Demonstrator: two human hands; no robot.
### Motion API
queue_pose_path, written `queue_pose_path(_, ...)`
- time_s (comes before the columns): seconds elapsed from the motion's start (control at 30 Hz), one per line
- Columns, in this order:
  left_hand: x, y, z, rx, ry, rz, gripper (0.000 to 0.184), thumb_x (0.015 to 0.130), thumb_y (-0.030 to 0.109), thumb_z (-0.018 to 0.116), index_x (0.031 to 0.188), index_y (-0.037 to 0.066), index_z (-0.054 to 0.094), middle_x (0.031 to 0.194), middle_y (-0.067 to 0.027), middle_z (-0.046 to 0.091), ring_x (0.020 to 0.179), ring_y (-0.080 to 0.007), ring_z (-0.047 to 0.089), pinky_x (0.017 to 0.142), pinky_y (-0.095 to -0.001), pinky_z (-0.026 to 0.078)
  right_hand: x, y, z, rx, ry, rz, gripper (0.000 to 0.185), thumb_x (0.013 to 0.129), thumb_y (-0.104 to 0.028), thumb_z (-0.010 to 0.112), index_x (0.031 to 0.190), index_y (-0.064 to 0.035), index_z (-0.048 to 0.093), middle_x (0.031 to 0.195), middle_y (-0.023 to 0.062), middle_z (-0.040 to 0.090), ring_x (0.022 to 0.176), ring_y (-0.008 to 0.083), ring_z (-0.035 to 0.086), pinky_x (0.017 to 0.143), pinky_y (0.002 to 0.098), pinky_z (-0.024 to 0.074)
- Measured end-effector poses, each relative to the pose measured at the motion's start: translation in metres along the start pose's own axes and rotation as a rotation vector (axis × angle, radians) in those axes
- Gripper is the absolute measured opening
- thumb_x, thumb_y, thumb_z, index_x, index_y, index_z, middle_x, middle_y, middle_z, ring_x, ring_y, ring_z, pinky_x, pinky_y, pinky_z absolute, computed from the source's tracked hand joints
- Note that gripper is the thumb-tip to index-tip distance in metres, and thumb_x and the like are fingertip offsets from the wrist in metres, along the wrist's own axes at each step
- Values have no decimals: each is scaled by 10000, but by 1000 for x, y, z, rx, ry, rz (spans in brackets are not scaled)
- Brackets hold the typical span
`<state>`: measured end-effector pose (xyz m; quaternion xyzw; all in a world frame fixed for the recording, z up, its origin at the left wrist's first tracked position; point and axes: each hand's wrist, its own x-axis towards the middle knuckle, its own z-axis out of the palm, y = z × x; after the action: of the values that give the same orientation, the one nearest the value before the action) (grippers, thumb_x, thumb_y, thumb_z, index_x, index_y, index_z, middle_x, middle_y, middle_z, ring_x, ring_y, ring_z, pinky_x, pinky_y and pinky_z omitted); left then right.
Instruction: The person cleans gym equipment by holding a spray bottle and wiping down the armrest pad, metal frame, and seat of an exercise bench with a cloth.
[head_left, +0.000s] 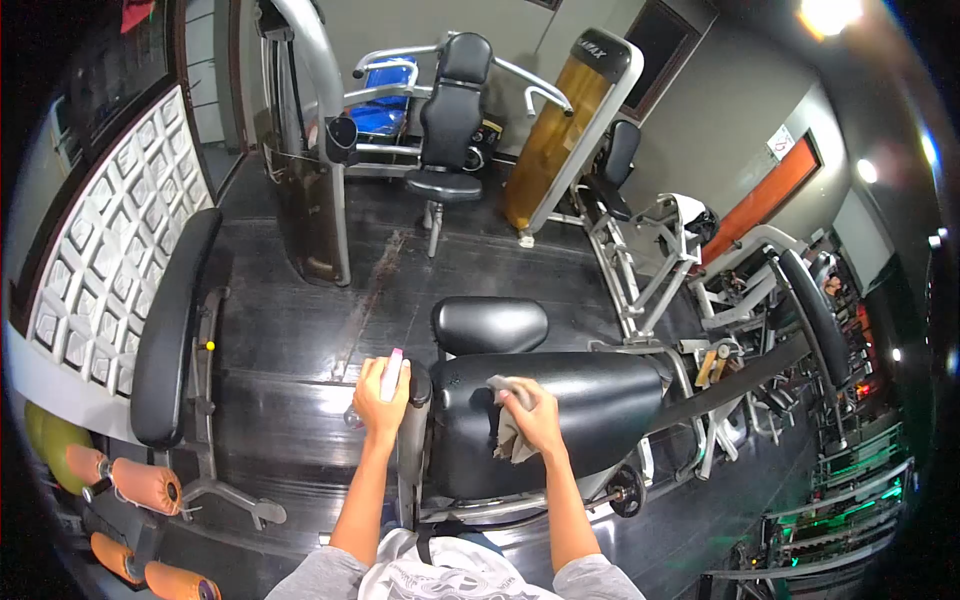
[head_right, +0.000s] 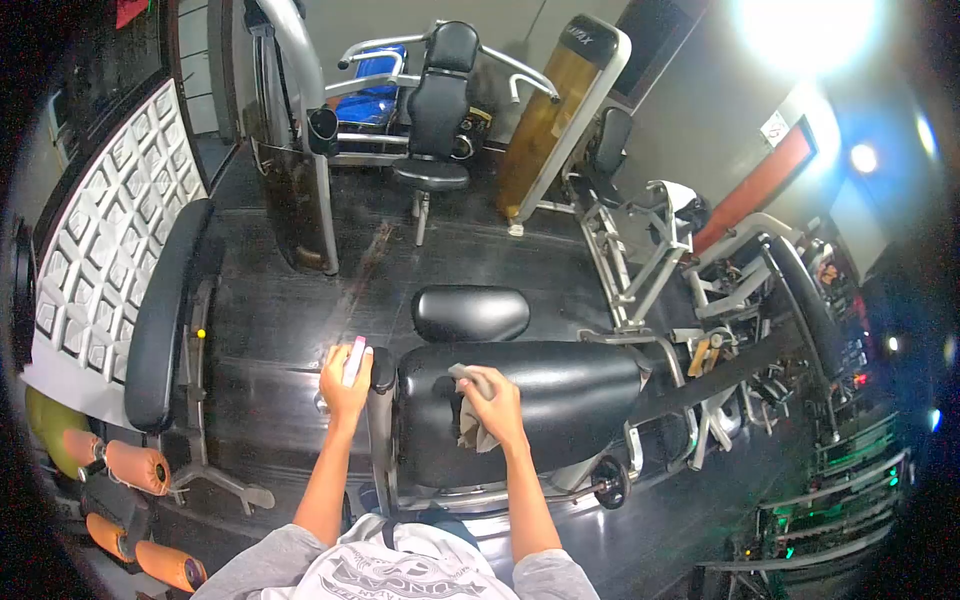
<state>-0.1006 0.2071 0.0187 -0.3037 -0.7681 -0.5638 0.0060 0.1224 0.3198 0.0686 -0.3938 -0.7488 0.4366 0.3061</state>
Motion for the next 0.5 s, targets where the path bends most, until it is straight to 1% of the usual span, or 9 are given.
queue_pose_path(0.03, 1, 3, 4, -49, 61, 26, 226, 833, 231, 754, 830, 31, 648, 832, -124, 626, 728, -332, 619, 660, -416, 469, -2, -12, 2, -205, -42, -151, 272, 863, -122, 721, 1118, -32, 699, 1042, 105, 721, 965, 216, 692, 852, 316, 520)
queue_pose_path(0.07, 0, 5, 6, -63, 59, 16, 195, 827, 206, 748, 833, 35, 653, 865, -112, 639, 769, -327, 620, 677, -427, 459, -5, -25, 5, -300, -99, -186, 302, 836, -102, 727, 1133, -56, 697, 1122, 113, 694, 1042, 301, 675, 897, 348, 523)
queue_pose_path(0.1, 0, 8, 7, -72, 53, 9, 195, 827, 206, 748, 833, 35, 653, 865, -112, 639, 769, -327, 620, 677, -427, 459, -9, -34, 14, -343, -114, -223, 337, 795, -47, 711, 1126, -113, 708, 1147, 59, 685, 1050, 304, 666, 893, 377, 533)
queue_pose_path(0.17, -2, 10, 8, -1, 76, 84, 166, 816, 193, 736, 870, 50, 669, 904, -103, 648, 847, -299, 622, 753, -408, 438, -11, -52, 27, -515, -191, -301, 409, 747, -15, 704, 1125, -171, 706, 1162, 5, 666, 1023, 286, 655, 865, 389, 552)
queue_pose_path(0.2, -3, 8, 11, 46, 94, 104, 163, 797, 189, 731, 888, 68, 670, 913, -86, 644, 920, -269, 608, 836, -397, 392, -8, -56, 33, -517, -191, -294, 409, 747, -15, 704, 1125, -171, 706, 1162, 5, 666, 1023, 286, 655, 865, 389, 552)
queue_pose_path(0.27, -14, 9, 17, 22, 106, 77, 174, 789, 195, 733, 892, 72, 666, 927, -82, 639, 945, -262, 598, 864, -402, 371, -2, -61, 41, -735, -262, -338, 442, 724, -11, 700, 1120, -206, 699, 1166, -19, 649, 980, 256, 642, 818, 381, 572)
queue_pose_path(0.3, -18, 13, 19, -2, 125, 53, 186, 782, 202, 736, 895, 75, 663, 941, -78, 634, 971, -255, 589, 893, -406, 351, 2, -60, 44, -736, -266, -333, 442, 724, -11, 700, 1120, -206, 699, 1166, -19, 649, 980, 256, 642, 818, 381, 572)
queue_pose_path(0.4, -27, 15, 24, 32, 159, 56, 225, 775, 210, 736, 936, 78, 651, 988, -75, 620, 989, -250, 579, 912, -412, 333, 19, -56, 48, -812, -330, -376, 443, 727, -32, 707, 1126, -225, 692, 1136, -24, 638, 937, 245, 625, 777, 378, 586)
queue_pose_path(0.5, -30, 10, 30, 39, 220, 49, 258, 761, 197, 738, 971, 82, 643, 983, -70, 619, 987, -256, 581, 910, -410, 336, 41, -57, 53, -877, -414, -357, 421, 736, -52, 702, 1120, -225, 699, 1093, -18, 643, 978, 234, 628, 833, 373, 562)
